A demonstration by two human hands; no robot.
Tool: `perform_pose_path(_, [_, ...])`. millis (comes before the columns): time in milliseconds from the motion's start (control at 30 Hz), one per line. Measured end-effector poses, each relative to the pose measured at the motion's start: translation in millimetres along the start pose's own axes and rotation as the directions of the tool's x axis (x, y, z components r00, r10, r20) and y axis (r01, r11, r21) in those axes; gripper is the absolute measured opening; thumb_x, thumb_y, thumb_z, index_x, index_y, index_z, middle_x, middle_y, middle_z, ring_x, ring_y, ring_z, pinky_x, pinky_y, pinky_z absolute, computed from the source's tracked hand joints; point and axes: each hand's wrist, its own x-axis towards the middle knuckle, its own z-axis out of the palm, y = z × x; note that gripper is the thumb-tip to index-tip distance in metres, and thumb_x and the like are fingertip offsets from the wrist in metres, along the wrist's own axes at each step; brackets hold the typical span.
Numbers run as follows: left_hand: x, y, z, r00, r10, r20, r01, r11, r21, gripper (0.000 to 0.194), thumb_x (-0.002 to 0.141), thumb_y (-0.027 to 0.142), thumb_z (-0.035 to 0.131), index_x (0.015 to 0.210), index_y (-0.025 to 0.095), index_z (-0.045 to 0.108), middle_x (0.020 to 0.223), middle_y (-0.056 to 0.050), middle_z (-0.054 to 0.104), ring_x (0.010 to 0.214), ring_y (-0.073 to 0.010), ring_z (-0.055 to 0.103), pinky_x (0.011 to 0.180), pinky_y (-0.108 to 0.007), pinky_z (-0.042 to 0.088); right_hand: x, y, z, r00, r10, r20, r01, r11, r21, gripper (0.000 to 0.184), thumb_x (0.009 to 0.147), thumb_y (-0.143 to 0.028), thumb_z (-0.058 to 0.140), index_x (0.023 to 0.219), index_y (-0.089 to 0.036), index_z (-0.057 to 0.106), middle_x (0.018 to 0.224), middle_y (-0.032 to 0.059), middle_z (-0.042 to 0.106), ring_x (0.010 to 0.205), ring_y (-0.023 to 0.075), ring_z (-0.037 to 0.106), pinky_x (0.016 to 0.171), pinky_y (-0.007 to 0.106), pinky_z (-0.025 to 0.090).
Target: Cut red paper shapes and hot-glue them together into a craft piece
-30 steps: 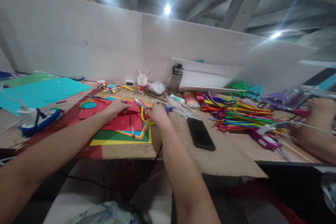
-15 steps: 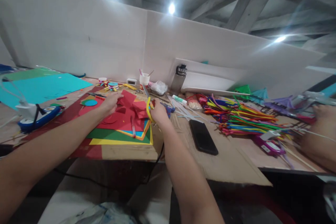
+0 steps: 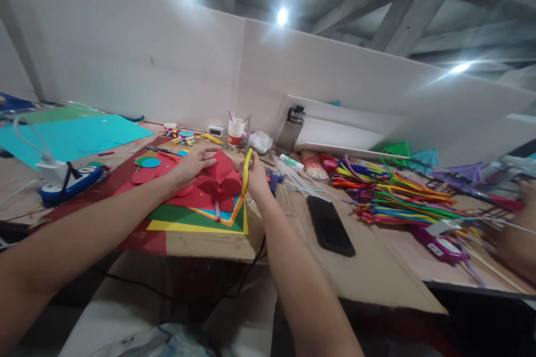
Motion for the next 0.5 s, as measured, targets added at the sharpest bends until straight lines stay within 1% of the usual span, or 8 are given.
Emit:
perform_pose_path(67, [-1,-1,2.5,1.000,0.007,0.007,-0.007,1.000,0.005,0.049,0.069,0.011,0.083,0.115,0.016,0.067,0.085,-0.003,0.075,0.067,-0.0147,0.070,0.063,-0.025,0.057,-3,-4,2,0.999,0.032,0.005,-0.033,0.996,0.077,0.058,0.066,-0.039,0.082,0.114,-0.022,0.055,0.076,-0.0054,0.060,0.056,0.0091,0.049,0.052,0.022,0.042])
perform_pose_path(133, [-1,0,3.6,1.000,0.024,0.000,-0.024,1.000,-0.020,0.042,0.071,0.019,0.085,0.111,0.016,0.070,0.085,-0.004,0.076,0.068,-0.0151,0.071,0.064,-0.025,0.057,-5,-7,3,0.999,0.050,0.008,-0.051,0.991,0.126,0.060,0.060,-0.036,0.086,0.109,-0.021,0.057,0.075,-0.0057,0.060,0.056,0.0087,0.050,0.051,0.022,0.040])
perform_pose_path(200, [0,2,3.4,1.000,0.027,-0.011,-0.028,0.996,-0.080,0.033,0.077,0.034,0.083,0.101,0.014,0.073,0.087,-0.007,0.077,0.070,-0.0160,0.071,0.063,-0.025,0.058,-5,-9,4,0.999,0.042,-0.016,-0.039,0.985,0.169,0.059,0.058,-0.034,0.087,0.108,-0.022,0.057,0.075,-0.0066,0.059,0.055,0.0083,0.049,0.050,0.022,0.040])
perform_pose_path(300, [-2,5,4.8,0.999,-0.044,0.018,0.046,0.986,-0.159,0.040,0.079,0.051,0.079,0.091,0.013,0.074,0.087,-0.011,0.077,0.069,-0.0178,0.071,0.062,-0.028,0.059,-6,-10,8,0.993,0.036,-0.109,-0.006,0.966,0.259,0.058,0.059,-0.033,0.086,0.107,-0.024,0.055,0.075,-0.0083,0.057,0.052,0.0077,0.049,0.049,0.022,0.041])
perform_pose_path(333, [-3,4,6.8,0.996,-0.070,0.054,0.078,0.982,-0.173,0.041,0.078,0.050,0.081,0.091,0.012,0.075,0.087,-0.012,0.077,0.069,-0.0183,0.071,0.064,-0.029,0.060,-6,-11,9,0.989,0.034,-0.144,0.008,0.958,0.286,0.058,0.059,-0.032,0.086,0.106,-0.024,0.053,0.074,-0.0088,0.056,0.052,0.0077,0.050,0.050,0.022,0.041])
perform_pose_path(400, [-8,3,13.0,0.989,-0.088,0.120,0.111,0.975,-0.193,0.038,0.072,0.041,0.087,0.094,0.012,0.075,0.089,-0.011,0.077,0.072,-0.0189,0.072,0.068,-0.031,0.061,-7,-11,12,0.982,0.024,-0.189,0.037,0.948,0.315,0.058,0.060,-0.032,0.085,0.105,-0.025,0.050,0.073,-0.0094,0.055,0.053,0.0082,0.052,0.052,0.023,0.044])
perform_pose_path(433, [-10,1,16.7,0.990,-0.074,0.122,0.099,0.972,-0.211,0.036,0.069,0.034,0.089,0.095,0.013,0.076,0.092,-0.010,0.078,0.074,-0.0187,0.072,0.070,-0.032,0.062,-8,-11,14,0.981,0.014,-0.194,0.047,0.949,0.311,0.057,0.061,-0.032,0.085,0.105,-0.025,0.050,0.073,-0.0095,0.055,0.054,0.0084,0.052,0.053,0.023,0.045])
perform_pose_path(500, [-13,0,23.0,0.999,-0.031,0.036,0.040,0.967,-0.252,0.033,0.068,0.025,0.089,0.096,0.013,0.076,0.094,-0.009,0.078,0.075,-0.0176,0.073,0.071,-0.030,0.061,-10,-9,17,0.986,-0.013,-0.163,0.056,0.964,0.260,0.055,0.066,-0.037,0.084,0.107,-0.025,0.049,0.073,-0.0091,0.053,0.054,0.0087,0.051,0.053,0.024,0.045])
